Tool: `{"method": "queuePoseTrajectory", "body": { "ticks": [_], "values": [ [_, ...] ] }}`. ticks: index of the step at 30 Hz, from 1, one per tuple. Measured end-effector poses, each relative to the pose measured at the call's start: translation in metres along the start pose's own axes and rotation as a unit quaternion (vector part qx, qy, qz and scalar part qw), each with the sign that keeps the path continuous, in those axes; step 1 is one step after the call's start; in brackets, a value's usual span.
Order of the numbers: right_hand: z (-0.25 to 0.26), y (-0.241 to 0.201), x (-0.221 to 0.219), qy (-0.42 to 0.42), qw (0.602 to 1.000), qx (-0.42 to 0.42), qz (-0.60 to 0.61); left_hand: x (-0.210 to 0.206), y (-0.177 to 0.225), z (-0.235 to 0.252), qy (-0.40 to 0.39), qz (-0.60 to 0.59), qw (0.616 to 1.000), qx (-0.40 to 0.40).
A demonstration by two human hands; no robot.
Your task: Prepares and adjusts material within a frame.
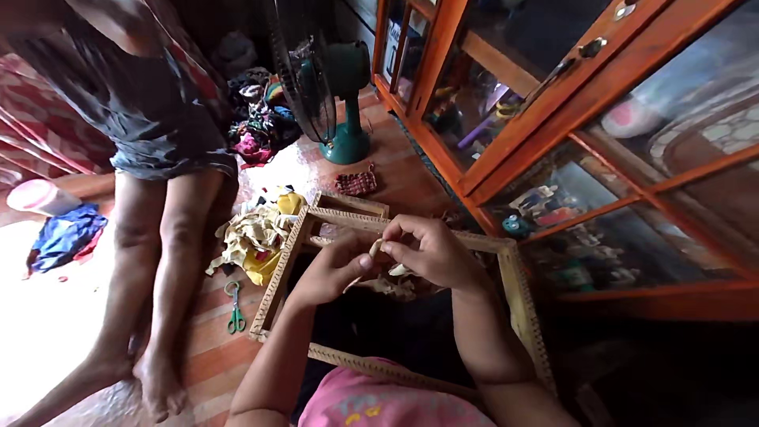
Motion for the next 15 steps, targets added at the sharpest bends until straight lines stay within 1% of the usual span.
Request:
{"method": "queuePoseTrajectory", "body": {
  "ticks": [2, 5, 7, 9, 12, 15],
  "values": [
    [0.001, -0.001, -0.005, -0.010, 1.000, 0.002, -0.017, 0.003, -0.001, 0.001, 0.038, -0.006, 0.999, 0.010],
    [0.002, 0.001, -0.010, -0.014, 1.000, -0.005, -0.020, 0.009, -0.002, 0.003, 0.067, 0.045, 0.997, 0.019],
    [0.001, 0.004, -0.012, -0.013, 1.000, -0.013, 0.001, 0.012, -0.002, 0.001, 0.075, 0.059, 0.995, 0.003],
    [0.003, 0.010, -0.011, 0.002, 0.999, -0.033, 0.034, 0.017, -0.003, -0.002, 0.104, 0.055, 0.993, -0.006],
    [0.006, 0.019, -0.008, 0.045, 0.994, -0.054, 0.089, 0.029, -0.009, -0.011, 0.172, -0.015, 0.985, -0.022],
    [0.007, 0.023, -0.007, 0.093, 0.983, -0.068, 0.141, 0.035, -0.020, -0.017, 0.229, -0.122, 0.966, -0.005]
  ]
}}
Point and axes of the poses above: each hand's wrist, its own z-axis towards the middle knuckle, its own x-axis out of the back of the hand, y = z × x, the point moved 8 cm from there along z, towards the middle knuckle, and after that the axes turned 4 degrees about -x, right-handed, at the moved point
